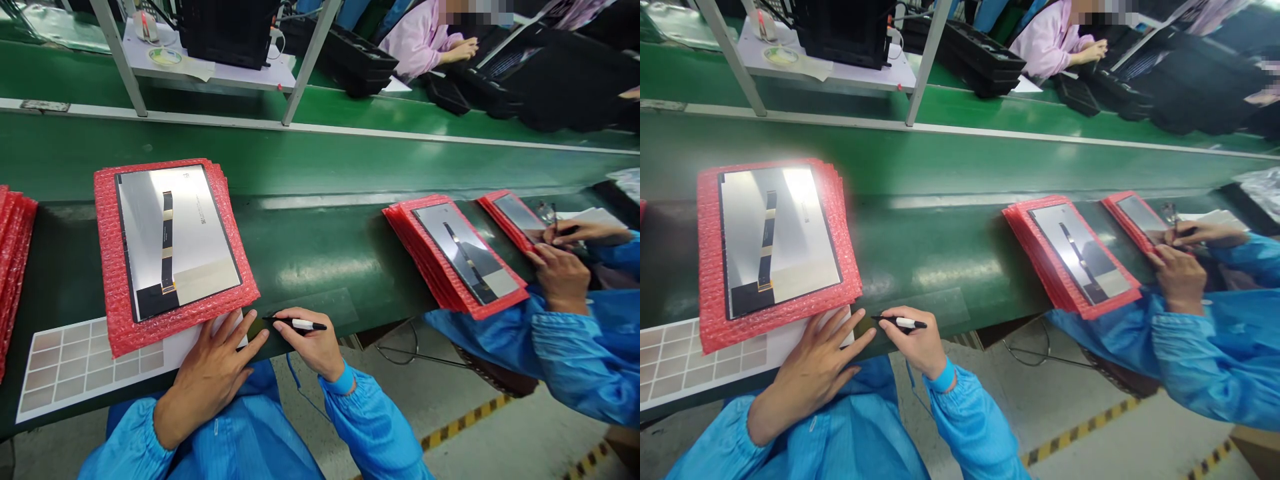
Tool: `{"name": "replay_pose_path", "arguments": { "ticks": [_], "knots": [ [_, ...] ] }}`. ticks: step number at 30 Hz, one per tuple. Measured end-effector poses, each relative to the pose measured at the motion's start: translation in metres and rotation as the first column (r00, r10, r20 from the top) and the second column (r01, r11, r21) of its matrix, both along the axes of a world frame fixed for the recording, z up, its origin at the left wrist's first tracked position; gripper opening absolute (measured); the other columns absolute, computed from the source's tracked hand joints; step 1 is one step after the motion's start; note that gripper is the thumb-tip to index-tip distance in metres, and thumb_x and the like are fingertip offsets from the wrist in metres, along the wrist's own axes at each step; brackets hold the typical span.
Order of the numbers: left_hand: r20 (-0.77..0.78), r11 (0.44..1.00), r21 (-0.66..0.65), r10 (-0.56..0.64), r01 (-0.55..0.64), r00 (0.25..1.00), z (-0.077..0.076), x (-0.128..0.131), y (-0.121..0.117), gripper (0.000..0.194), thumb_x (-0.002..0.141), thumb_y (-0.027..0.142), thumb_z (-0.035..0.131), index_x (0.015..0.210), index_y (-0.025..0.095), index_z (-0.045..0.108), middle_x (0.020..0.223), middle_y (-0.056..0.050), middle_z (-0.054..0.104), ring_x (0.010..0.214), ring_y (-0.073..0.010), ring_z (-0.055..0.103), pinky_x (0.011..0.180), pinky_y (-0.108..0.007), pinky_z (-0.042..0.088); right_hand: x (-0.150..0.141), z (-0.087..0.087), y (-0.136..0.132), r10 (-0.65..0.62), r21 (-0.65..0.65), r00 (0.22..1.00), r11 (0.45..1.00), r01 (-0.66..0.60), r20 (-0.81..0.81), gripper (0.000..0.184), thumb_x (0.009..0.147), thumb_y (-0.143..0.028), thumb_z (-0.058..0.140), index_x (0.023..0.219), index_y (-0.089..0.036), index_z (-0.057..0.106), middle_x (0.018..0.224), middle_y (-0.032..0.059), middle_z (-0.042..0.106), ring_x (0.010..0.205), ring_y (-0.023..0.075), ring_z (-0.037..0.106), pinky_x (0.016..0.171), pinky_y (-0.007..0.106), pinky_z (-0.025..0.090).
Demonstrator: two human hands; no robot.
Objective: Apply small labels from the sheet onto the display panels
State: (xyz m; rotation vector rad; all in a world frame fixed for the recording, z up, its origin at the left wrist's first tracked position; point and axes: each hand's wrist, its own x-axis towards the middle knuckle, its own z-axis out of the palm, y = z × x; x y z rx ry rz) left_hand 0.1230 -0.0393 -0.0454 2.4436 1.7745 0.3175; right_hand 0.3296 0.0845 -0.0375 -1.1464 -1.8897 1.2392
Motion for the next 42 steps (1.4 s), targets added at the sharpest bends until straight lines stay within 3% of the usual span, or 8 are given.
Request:
{"name": "replay_pose_path", "arguments": {
  "ticks": [14, 22, 25, 28, 32, 36, 39, 42],
  "knots": [
    [0.018, 1.0, 0.001, -0.004, 0.004, 1.0, -0.002, 0.0, -0.001, 0.066, 0.099, 0.054, 0.063, 0.16, 0.036, 0.043, 0.168, -0.007, 0.042, 0.151, -0.0351, 0.042, 0.124, -0.056, 0.025, 0.001, 0.0, -0.002, -0.039, -0.109, 0.999, 0.993, 0.038, -0.006, 0.008, 0.084, -0.028, 0.08, 0.086, -0.021, 0.084, 0.081, 0.0057, 0.082, 0.071, 0.0226, 0.076, 0.065, 0.03, 0.058],
    [0.074, 1.0, -0.004, -0.005, 0.005, 0.997, -0.001, -0.001, -0.001, 0.067, 0.099, 0.037, 0.066, 0.161, 0.034, 0.041, 0.169, -0.008, 0.04, 0.154, -0.0354, 0.04, 0.122, -0.059, 0.035, 0.016, 0.013, 0.004, -0.135, -0.132, 0.989, 0.983, 0.127, -0.057, 0.009, 0.081, -0.03, 0.085, 0.083, -0.022, 0.081, 0.077, 0.0048, 0.08, 0.064, 0.0199, 0.071, 0.057, 0.028, 0.053],
    [0.199, 0.99, 0.142, -0.021, -0.007, 0.98, 0.003, -0.001, -0.001, 0.057, 0.098, 0.028, 0.065, 0.154, 0.022, 0.051, 0.159, -0.015, 0.052, 0.149, -0.0342, 0.047, 0.119, -0.057, 0.043, 0.016, 0.023, 0.01, -0.172, -0.123, 0.974, 0.98, 0.155, -0.148, 0.015, 0.08, -0.032, 0.088, 0.082, -0.022, 0.078, 0.08, 0.0055, 0.08, 0.066, 0.0199, 0.071, 0.058, 0.028, 0.054],
    [0.376, 0.914, 0.406, -0.163, -0.003, 0.912, 0.018, -0.007, -0.009, 0.035, 0.097, 0.017, 0.061, 0.13, 0.01, 0.067, 0.126, -0.017, 0.075, 0.132, -0.03, 0.064, 0.112, -0.05, 0.054, 0.005, 0.037, 0.017, -0.157, -0.092, 0.96, 0.986, 0.139, -0.234, 0.018, 0.081, -0.033, 0.09, 0.081, -0.023, 0.075, 0.079, 0.0051, 0.08, 0.065, 0.0193, 0.072, 0.06, 0.027, 0.056],
    [0.403, 0.842, 0.537, -0.307, 0.048, 0.862, 0.059, -0.039, -0.023, 0.021, 0.092, 0.011, 0.063, 0.111, 0.007, 0.072, 0.099, -0.013, 0.08, 0.104, -0.0254, 0.075, 0.092, -0.04, 0.065, -0.029, 0.063, 0.024, -0.092, -0.051, 0.948, 0.995, 0.08, -0.304, 0.021, 0.08, -0.035, 0.091, 0.081, -0.023, 0.073, 0.076, 0.0045, 0.078, 0.066, 0.0198, 0.072, 0.061, 0.027, 0.057],
    [0.299, 0.812, 0.583, -0.23, 0.013, 0.926, 0.091, -0.098, -0.013, 0.019, 0.091, 0.015, 0.065, 0.106, 0.006, 0.072, 0.096, -0.016, 0.079, 0.099, -0.0282, 0.074, 0.084, -0.042, 0.065, -0.074, 0.088, 0.03, 0.005, -0.046, 0.963, 0.999, -0.018, -0.27, 0.023, 0.077, -0.035, 0.09, 0.082, -0.022, 0.072, 0.076, 0.0036, 0.076, 0.066, 0.0201, 0.07, 0.06, 0.029, 0.055],
    [0.259, 0.799, 0.6, -0.241, 0.04, 0.935, 0.089, -0.139, 0.009, 0.024, 0.095, 0.027, 0.063, 0.108, 0.009, 0.072, 0.097, -0.017, 0.079, 0.098, -0.0304, 0.074, 0.082, -0.046, 0.064, -0.105, 0.098, 0.033, 0.082, 0.005, 0.976, 0.997, -0.083, -0.203, 0.019, 0.077, -0.033, 0.086, 0.079, -0.021, 0.071, 0.074, 0.003, 0.074, 0.066, 0.0195, 0.068, 0.061, 0.029, 0.053],
    [0.29, 0.793, 0.604, -0.314, 0.082, 0.904, 0.074, -0.16, 0.025, 0.034, 0.097, 0.036, 0.057, 0.112, 0.01, 0.071, 0.096, -0.018, 0.079, 0.096, -0.0304, 0.075, 0.08, -0.046, 0.065, -0.128, 0.101, 0.035, 0.127, 0.008, 0.981, 0.992, -0.127, -0.149, 0.017, 0.078, -0.033, 0.083, 0.078, -0.02, 0.071, 0.07, 0.0026, 0.072, 0.062, 0.0179, 0.063, 0.058, 0.028, 0.05]
  ]
}}
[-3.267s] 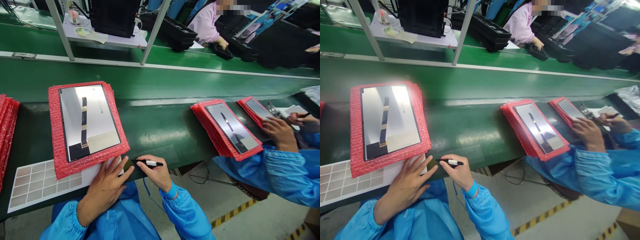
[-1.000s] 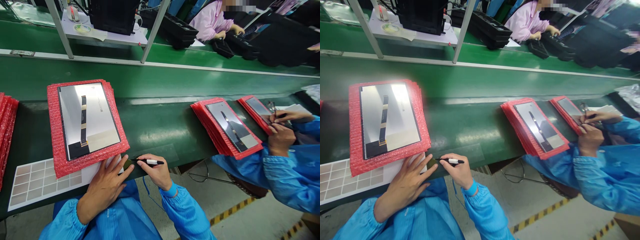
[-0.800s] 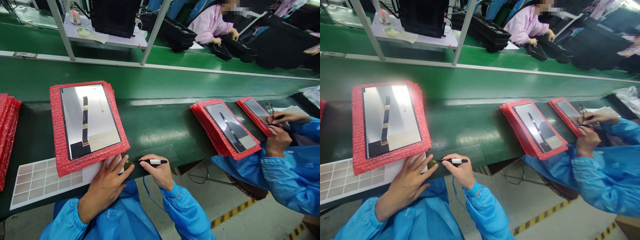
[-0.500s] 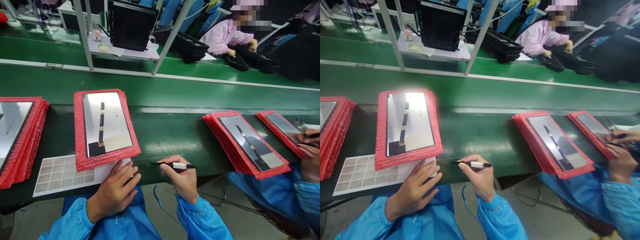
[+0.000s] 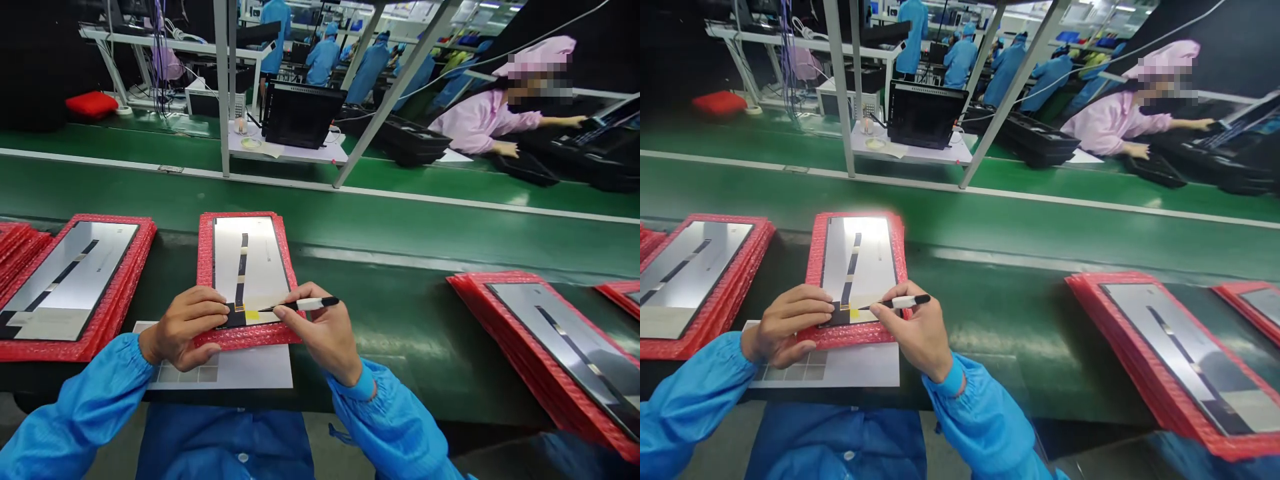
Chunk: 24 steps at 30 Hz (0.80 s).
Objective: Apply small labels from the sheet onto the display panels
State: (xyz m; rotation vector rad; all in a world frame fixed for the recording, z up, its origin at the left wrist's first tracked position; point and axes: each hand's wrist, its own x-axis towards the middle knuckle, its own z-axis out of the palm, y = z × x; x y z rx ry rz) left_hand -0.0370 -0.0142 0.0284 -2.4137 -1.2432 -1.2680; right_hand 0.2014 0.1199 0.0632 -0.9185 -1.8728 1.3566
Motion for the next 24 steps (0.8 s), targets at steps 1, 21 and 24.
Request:
{"name": "replay_pose_path", "arguments": {
  "ticks": [1, 21, 24],
  "knots": [
    [0.019, 1.0, 0.001, -0.017, 0.017, 1.0, -0.006, -0.003, 0.002, 0.037, 0.098, 0.04, 0.055, 0.114, 0.01, 0.071, 0.097, -0.018, 0.078, 0.097, -0.0309, 0.075, 0.079, -0.046, 0.065, -0.005, 0.0, 0.0, 0.013, -0.01, 1.0, 1.0, -0.013, 0.016, 0.017, 0.078, -0.033, 0.082, 0.078, -0.02, 0.071, 0.068, 0.0022, 0.071, 0.059, 0.017, 0.06, 0.055, 0.028, 0.048],
    [0.116, 0.999, -0.02, -0.026, 0.028, 0.993, -0.027, -0.003, -0.002, 0.046, 0.1, 0.046, 0.049, 0.123, 0.012, 0.07, 0.103, -0.018, 0.079, 0.103, -0.0332, 0.075, 0.084, -0.049, 0.064, -0.026, -0.015, 0.005, 0.066, -0.092, 0.997, 0.994, -0.062, 0.039, 0.024, 0.077, -0.038, 0.085, 0.077, -0.02, 0.069, 0.068, 0.002, 0.069, 0.058, 0.0169, 0.059, 0.053, 0.027, 0.046],
    [0.12, 0.999, -0.012, -0.03, 0.032, 0.992, -0.028, -0.003, -0.002, 0.046, 0.097, 0.045, 0.053, 0.124, 0.012, 0.07, 0.103, -0.019, 0.078, 0.103, -0.0336, 0.074, 0.084, -0.049, 0.064, -0.026, -0.015, 0.005, 0.066, -0.08, 0.996, 0.995, -0.061, 0.055, 0.023, 0.078, -0.037, 0.085, 0.077, -0.02, 0.07, 0.068, 0.0024, 0.069, 0.059, 0.0171, 0.059, 0.054, 0.027, 0.047]
  ]
}}
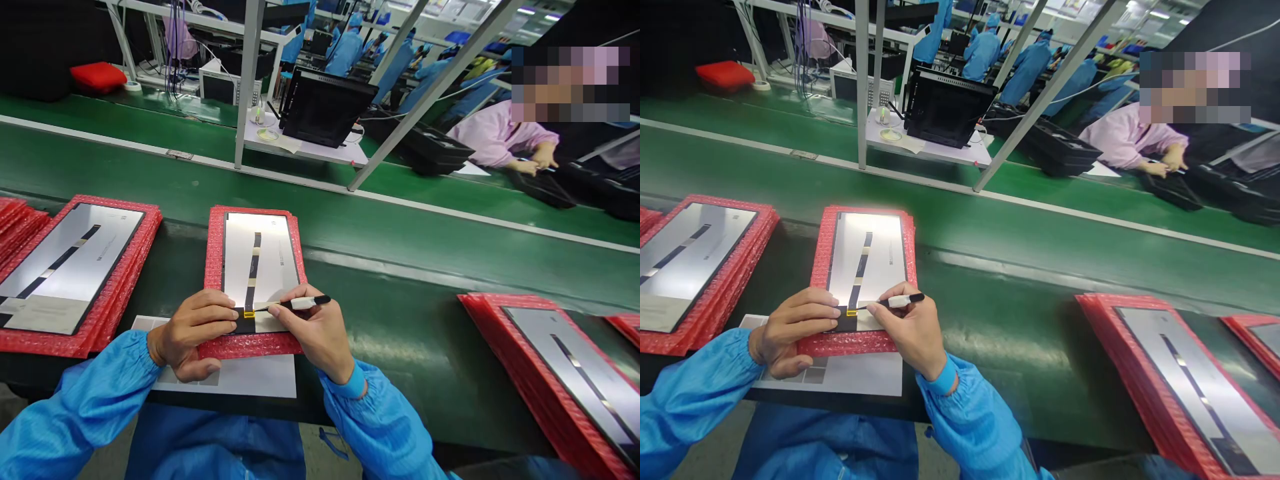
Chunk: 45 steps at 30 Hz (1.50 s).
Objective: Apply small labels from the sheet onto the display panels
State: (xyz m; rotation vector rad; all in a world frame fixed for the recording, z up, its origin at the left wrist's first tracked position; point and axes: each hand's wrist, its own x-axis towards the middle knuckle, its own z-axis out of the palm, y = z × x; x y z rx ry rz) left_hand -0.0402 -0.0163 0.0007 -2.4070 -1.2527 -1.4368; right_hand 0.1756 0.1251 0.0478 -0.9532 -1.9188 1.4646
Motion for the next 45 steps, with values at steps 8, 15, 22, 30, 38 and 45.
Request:
{"name": "replay_pose_path", "arguments": {
  "ticks": [8, 15, 22, 30, 38, 45],
  "knots": [
    [-0.01, 1.0, 0.013, 0.0, 0.0, 1.0, -0.0008, 0.0007, 0.0007, 0.045, 0.097, 0.044, 0.053, 0.125, 0.012, 0.068, 0.103, -0.019, 0.078, 0.102, -0.0334, 0.074, 0.084, -0.049, 0.064, 0.0003, -0.0041, 0.0004, -0.004, 0.019, 1.0, 1.0, 0.003, 0.006, 0.024, 0.078, -0.039, 0.084, 0.078, -0.021, 0.069, 0.069, 0.0027, 0.069, 0.06, 0.0175, 0.058, 0.055, 0.028, 0.047],
    [-0.009, 1.0, 0.013, -0.001, 0.001, 1.0, -0.0013, 0.0005, 0.0007, 0.045, 0.096, 0.044, 0.054, 0.125, 0.012, 0.068, 0.104, -0.019, 0.077, 0.102, -0.033, 0.073, 0.084, -0.049, 0.064, -0.0003, -0.005, 0.0012, 0.004, 0.01, 1.0, 1.0, -0.003, -0.012, 0.023, 0.078, -0.037, 0.085, 0.077, -0.02, 0.069, 0.068, 0.002, 0.068, 0.059, 0.0167, 0.058, 0.055, 0.027, 0.046],
    [0.003, 1.0, 0.002, -0.005, 0.005, 1.0, -0.0028, -0.0003, -0.0005, 0.045, 0.096, 0.043, 0.056, 0.125, 0.012, 0.07, 0.105, -0.019, 0.078, 0.105, -0.0333, 0.073, 0.085, -0.049, 0.063, -0.0005, -0.0059, 0.001, 0.001, 0.028, 1.0, 1.0, -0.001, -0.007, 0.023, 0.078, -0.037, 0.084, 0.075, -0.021, 0.069, 0.069, 0.0027, 0.07, 0.06, 0.0178, 0.06, 0.055, 0.028, 0.049],
    [-0.01, 1.0, 0.008, 0.001, -0.001, 1.0, -0.0023, 0.0007, -0.0004, 0.044, 0.097, 0.043, 0.054, 0.125, 0.012, 0.069, 0.105, -0.018, 0.077, 0.103, -0.033, 0.073, 0.084, -0.05, 0.064, -0.0002, -0.0063, 0.002, 0.012, 0.017, 1.0, 1.0, -0.012, -0.006, 0.022, 0.079, -0.037, 0.083, 0.077, -0.02, 0.069, 0.069, 0.0023, 0.07, 0.058, 0.0169, 0.059, 0.054, 0.028, 0.048],
    [-0.018, 1.0, 0.019, -0.011, 0.012, 1.0, -0.0028, 0.0006, 0.0003, 0.044, 0.097, 0.042, 0.053, 0.121, 0.008, 0.068, 0.104, -0.02, 0.076, 0.104, -0.033, 0.071, 0.085, -0.049, 0.062, -0.0006, -0.0049, 0.0016, 0.012, 0.018, 1.0, 1.0, -0.012, -0.002, 0.022, 0.079, -0.036, 0.083, 0.077, -0.02, 0.068, 0.07, 0.0019, 0.069, 0.06, 0.017, 0.058, 0.056, 0.028, 0.047],
    [-0.023, 1.0, 0.005, -0.006, 0.006, 1.0, -0.0042, -0.0004, -0.0001, 0.045, 0.096, 0.043, 0.054, 0.125, 0.012, 0.067, 0.107, -0.019, 0.076, 0.104, -0.0331, 0.072, 0.085, -0.05, 0.062, -0.001, -0.0059, 0.0016, 0.013, 0.008, 1.0, 1.0, -0.013, -0.002, 0.021, 0.078, -0.035, 0.083, 0.076, -0.02, 0.069, 0.067, 0.0009, 0.066, 0.059, 0.0158, 0.055, 0.055, 0.028, 0.044]
  ]
}}
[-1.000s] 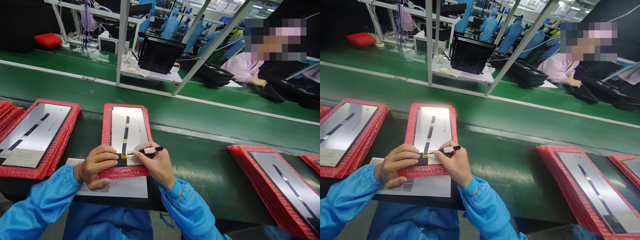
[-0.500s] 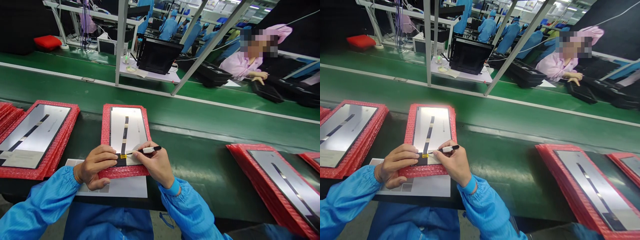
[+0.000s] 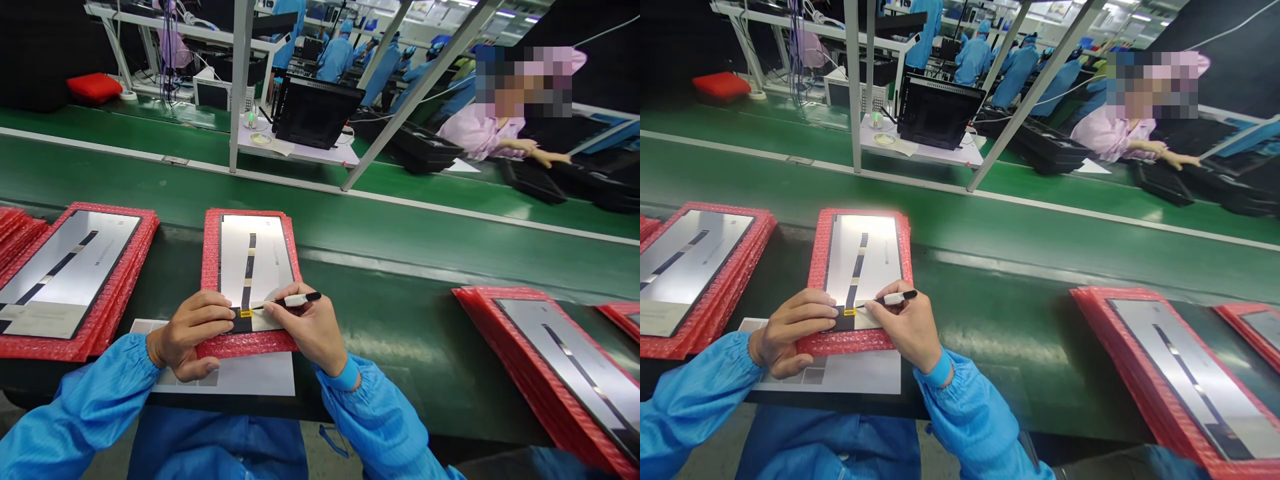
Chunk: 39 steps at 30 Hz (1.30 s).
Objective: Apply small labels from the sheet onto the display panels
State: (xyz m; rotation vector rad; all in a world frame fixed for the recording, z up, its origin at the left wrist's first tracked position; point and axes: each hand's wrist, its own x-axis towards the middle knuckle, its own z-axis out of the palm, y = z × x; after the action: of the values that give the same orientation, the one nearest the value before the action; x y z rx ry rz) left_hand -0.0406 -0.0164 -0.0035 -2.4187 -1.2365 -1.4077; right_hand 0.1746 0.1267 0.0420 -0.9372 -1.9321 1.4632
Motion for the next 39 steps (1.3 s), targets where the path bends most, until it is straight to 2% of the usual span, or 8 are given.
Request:
{"name": "replay_pose_path", "arguments": {
  "ticks": [10, 19, 27, 30, 34, 36, 39],
  "knots": [
    [-0.045, 0.999, -0.024, -0.031, 0.03, 0.999, -0.002, 0.001, 0.001, 0.054, 0.098, 0.049, 0.049, 0.134, 0.011, 0.064, 0.122, -0.02, 0.076, 0.109, -0.0334, 0.066, 0.088, -0.05, 0.058, 0.001, -0.003, 0.001, 0.017, -0.017, 1.0, 1.0, -0.018, -0.018, 0.023, 0.079, -0.037, 0.083, 0.079, -0.019, 0.069, 0.071, 0.0018, 0.068, 0.062, 0.0165, 0.058, 0.058, 0.028, 0.046],
    [-0.041, 0.998, -0.051, -0.034, 0.032, 0.999, -0.002, 0.001, 0.0, 0.057, 0.099, 0.052, 0.048, 0.139, 0.014, 0.062, 0.122, -0.018, 0.077, 0.108, -0.0338, 0.066, 0.089, -0.05, 0.055, 0.001, -0.005, -0.001, 0.018, -0.009, 1.0, 1.0, -0.018, -0.012, 0.025, 0.079, -0.039, 0.084, 0.08, -0.019, 0.069, 0.071, 0.0024, 0.069, 0.061, 0.0165, 0.059, 0.057, 0.027, 0.046],
    [-0.033, 0.992, -0.12, -0.04, 0.036, 0.999, -0.004, 0.0, -0.001, 0.061, 0.097, 0.056, 0.053, 0.143, 0.017, 0.061, 0.125, -0.017, 0.075, 0.108, -0.0336, 0.063, 0.091, -0.05, 0.052, 0.001, -0.007, -0.001, -0.013, 0.057, 0.999, 0.998, 0.015, -0.033, 0.021, 0.081, -0.036, 0.081, 0.079, -0.02, 0.068, 0.069, 0.0011, 0.068, 0.058, 0.0159, 0.058, 0.055, 0.027, 0.045],
    [-0.124, 0.983, -0.181, -0.042, 0.019, 0.991, 0.002, 0.0, -0.006, 0.071, 0.095, 0.061, 0.055, 0.152, 0.018, 0.054, 0.132, -0.016, 0.073, 0.113, -0.0343, 0.061, 0.097, -0.05, 0.049, 0.0, -0.006, -0.002, -0.057, 0.045, 0.997, 0.997, 0.059, -0.057, 0.019, 0.081, -0.035, 0.079, 0.077, -0.02, 0.067, 0.068, 0.0007, 0.068, 0.059, 0.016, 0.059, 0.056, 0.027, 0.045],
    [-0.361, 0.965, -0.251, -0.018, -0.078, 0.932, 0.01, 0.003, -0.014, 0.083, 0.093, 0.067, 0.057, 0.161, 0.02, 0.044, 0.149, -0.011, 0.063, 0.123, -0.0339, 0.056, 0.105, -0.046, 0.043, -0.001, -0.005, -0.007, -0.073, 0.001, 0.994, 0.997, 0.073, -0.081, 0.017, 0.078, -0.034, 0.079, 0.076, -0.021, 0.068, 0.063, -0.0012, 0.065, 0.056, 0.0153, 0.059, 0.055, 0.026, 0.046],
    [-0.454, 0.975, -0.19, 0.017, -0.116, 0.891, 0.007, 0.002, -0.015, 0.088, 0.089, 0.069, 0.062, 0.161, 0.02, 0.044, 0.153, -0.008, 0.06, 0.124, -0.0331, 0.054, 0.108, -0.043, 0.039, -0.002, -0.007, -0.009, -0.092, -0.015, 0.99, 0.996, 0.091, -0.103, 0.017, 0.077, -0.034, 0.079, 0.076, -0.021, 0.067, 0.06, -0.0029, 0.063, 0.053, 0.0144, 0.058, 0.054, 0.025, 0.046],
    [-0.492, 0.985, -0.119, 0.054, -0.128, 0.869, -0.009, -0.002, -0.012, 0.095, 0.083, 0.076, 0.066, 0.16, 0.024, 0.047, 0.155, -0.005, 0.059, 0.124, -0.0335, 0.053, 0.109, -0.041, 0.036, -0.003, -0.011, -0.009, -0.113, -0.023, 0.987, 0.994, 0.111, -0.112, 0.019, 0.074, -0.034, 0.082, 0.075, -0.022, 0.067, 0.061, -0.0036, 0.063, 0.053, 0.0139, 0.059, 0.053, 0.024, 0.046]
  ]
}}
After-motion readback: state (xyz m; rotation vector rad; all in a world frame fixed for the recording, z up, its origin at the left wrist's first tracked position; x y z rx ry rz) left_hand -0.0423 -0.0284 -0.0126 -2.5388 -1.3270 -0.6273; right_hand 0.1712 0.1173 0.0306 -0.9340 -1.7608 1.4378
